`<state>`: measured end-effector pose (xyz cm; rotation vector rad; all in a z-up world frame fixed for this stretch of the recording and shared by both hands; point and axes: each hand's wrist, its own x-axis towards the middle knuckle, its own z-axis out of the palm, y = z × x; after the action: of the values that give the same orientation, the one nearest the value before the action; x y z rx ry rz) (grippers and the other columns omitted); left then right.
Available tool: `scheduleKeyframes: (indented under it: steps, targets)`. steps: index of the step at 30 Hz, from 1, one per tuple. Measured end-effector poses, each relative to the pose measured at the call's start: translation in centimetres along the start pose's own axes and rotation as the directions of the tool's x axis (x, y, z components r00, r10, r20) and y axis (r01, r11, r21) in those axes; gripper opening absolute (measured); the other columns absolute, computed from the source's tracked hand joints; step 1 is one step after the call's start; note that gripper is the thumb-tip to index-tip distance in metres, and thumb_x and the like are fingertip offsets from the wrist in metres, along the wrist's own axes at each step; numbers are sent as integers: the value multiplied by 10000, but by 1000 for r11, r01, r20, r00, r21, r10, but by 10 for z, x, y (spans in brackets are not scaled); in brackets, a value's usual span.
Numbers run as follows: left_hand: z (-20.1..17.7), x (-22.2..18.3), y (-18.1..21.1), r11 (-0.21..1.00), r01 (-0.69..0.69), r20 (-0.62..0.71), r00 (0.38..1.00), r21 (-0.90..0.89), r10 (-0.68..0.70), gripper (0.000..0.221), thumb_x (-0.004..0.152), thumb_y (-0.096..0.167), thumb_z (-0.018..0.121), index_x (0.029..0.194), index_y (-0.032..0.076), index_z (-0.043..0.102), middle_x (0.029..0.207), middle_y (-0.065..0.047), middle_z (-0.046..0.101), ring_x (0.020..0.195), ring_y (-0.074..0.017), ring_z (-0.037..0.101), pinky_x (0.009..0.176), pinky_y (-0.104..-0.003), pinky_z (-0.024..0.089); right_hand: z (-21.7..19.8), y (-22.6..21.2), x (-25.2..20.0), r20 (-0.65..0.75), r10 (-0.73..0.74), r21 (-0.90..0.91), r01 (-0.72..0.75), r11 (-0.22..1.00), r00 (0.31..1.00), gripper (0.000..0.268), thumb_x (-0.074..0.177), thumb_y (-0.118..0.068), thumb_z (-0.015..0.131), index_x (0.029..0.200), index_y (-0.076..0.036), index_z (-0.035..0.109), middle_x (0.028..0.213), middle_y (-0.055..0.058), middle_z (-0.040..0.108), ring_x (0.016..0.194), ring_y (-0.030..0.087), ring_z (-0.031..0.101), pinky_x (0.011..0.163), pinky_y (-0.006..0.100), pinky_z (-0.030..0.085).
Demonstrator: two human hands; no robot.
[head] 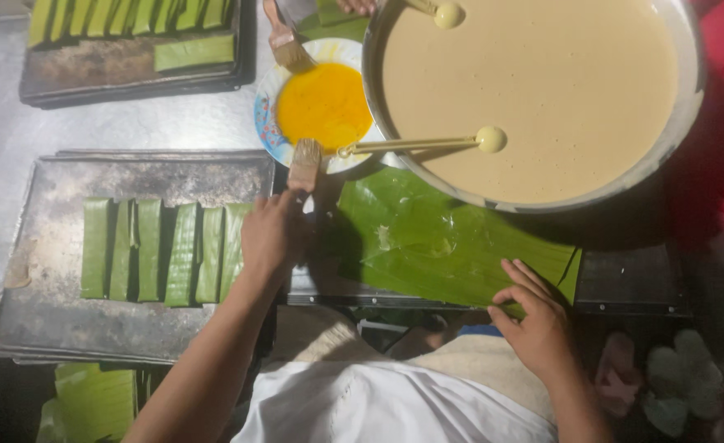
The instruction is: The person brushes a liquid onto banana leaves using a brush, ladles a beige batter onto the leaves, and folds them into rectangular parcels which are then stacked on metal trays.
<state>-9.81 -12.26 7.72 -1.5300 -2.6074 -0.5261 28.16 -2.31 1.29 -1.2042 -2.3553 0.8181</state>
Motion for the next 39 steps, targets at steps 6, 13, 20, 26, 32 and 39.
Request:
scheduleKeyframes:
  steps: [6,13,20,26,32,39]
  targets:
    - [-25,43,42,942,-281,-385,902,-182,194,299,861,133,731,1156,101,693,1110,-141,651,1101,-357,597,941,-507,485,8,8,1,-36,29,122,-25,992,999,138,724,-118,789,790,-70,678,1471,101,597,1446,280,492,1064,373,467]
    - [-30,110,95,768,-615,226,734,-180,640,121,1056,156,635,1165,125,675,1088,-113,647,1142,-331,619,925,-477,549,9,13,1,-33,11,74,-8,997,999,157,696,-85,797,816,-60,699,1442,123,615,1422,293,505,1122,395,427]
    - [-89,142,50,746,-588,177,808,312,562,220,1093,180,526,980,110,701,892,-91,664,914,-239,652,518,-384,538,5,8,-2,-14,55,78,-54,995,998,135,710,-81,813,768,-54,694,1464,120,593,1449,279,470,1139,391,402]
    - [-92,102,50,720,-692,235,708,42,666,195,1013,283,606,883,180,708,757,-12,629,797,-216,644,559,-397,528,5,5,-1,2,61,91,-61,994,998,150,716,-78,798,813,-43,689,1449,114,616,1419,274,515,1122,384,445]
    - [-63,6,49,803,-561,164,789,-198,592,97,940,264,675,1012,218,720,890,-30,634,794,-242,680,798,-547,491,3,0,2,-5,30,84,-29,996,1000,148,718,-75,817,798,-44,696,1460,132,603,1438,302,485,1121,401,424]
    - [-2,-63,19,840,-453,-3,880,-299,474,144,939,248,719,1060,180,679,944,-35,645,860,-227,695,639,-371,558,-3,0,1,4,-22,82,21,996,1000,151,718,-79,818,811,-47,704,1459,136,604,1447,304,486,1130,402,420]
